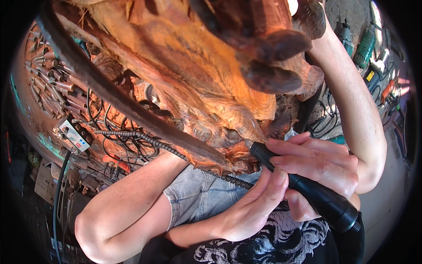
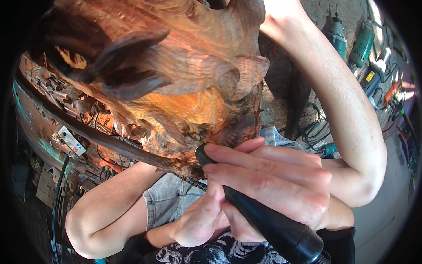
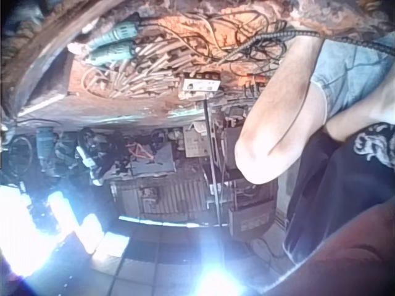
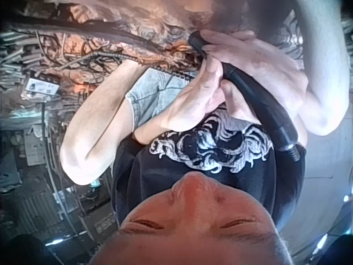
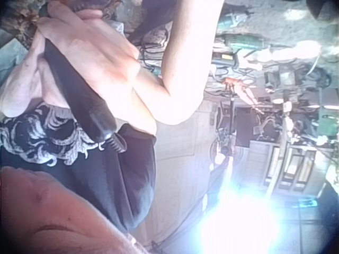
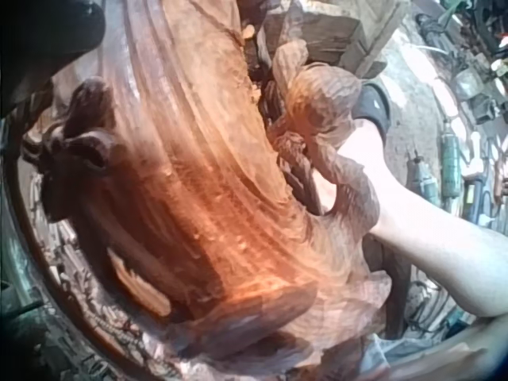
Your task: The person selects a rotary tool and carves a large wooden sculpture, focusing on detailed areas. They switch between different rotary tools to refine the surface and add intricate details.
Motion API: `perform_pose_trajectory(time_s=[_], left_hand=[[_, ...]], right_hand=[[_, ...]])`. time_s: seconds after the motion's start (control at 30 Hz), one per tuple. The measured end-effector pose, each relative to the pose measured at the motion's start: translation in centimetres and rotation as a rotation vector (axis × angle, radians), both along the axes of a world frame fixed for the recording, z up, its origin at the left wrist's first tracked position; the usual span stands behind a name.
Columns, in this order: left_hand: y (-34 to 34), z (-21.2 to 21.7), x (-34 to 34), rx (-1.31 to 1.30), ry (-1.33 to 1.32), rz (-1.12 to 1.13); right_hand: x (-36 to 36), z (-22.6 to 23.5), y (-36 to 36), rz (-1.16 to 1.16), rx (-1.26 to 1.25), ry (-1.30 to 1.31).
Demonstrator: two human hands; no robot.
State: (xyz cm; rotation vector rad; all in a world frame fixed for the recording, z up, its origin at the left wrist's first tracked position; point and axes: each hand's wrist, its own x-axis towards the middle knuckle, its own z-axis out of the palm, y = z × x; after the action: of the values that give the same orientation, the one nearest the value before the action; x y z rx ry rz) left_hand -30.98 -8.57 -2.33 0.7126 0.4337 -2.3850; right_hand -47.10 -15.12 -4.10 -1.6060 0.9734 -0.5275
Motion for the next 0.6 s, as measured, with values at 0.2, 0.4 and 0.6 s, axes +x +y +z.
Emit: perform_pose_trajectory(time_s=[0.2, 0.4, 0.6], left_hand=[[-0.17, 0.07, 0.07, 0.026, 0.000, -0.014], [-0.39, 0.16, 0.45, 0.076, 0.039, 0.011], [-0.34, 0.15, 0.16, 0.089, 0.045, -0.007]], right_hand=[[-0.07, 0.09, -0.10, 0.003, -0.009, 0.011], [0.07, 0.02, -0.66, 0.061, -0.037, 0.012], [-0.07, -0.21, -0.14, 0.009, -0.029, -0.011]])
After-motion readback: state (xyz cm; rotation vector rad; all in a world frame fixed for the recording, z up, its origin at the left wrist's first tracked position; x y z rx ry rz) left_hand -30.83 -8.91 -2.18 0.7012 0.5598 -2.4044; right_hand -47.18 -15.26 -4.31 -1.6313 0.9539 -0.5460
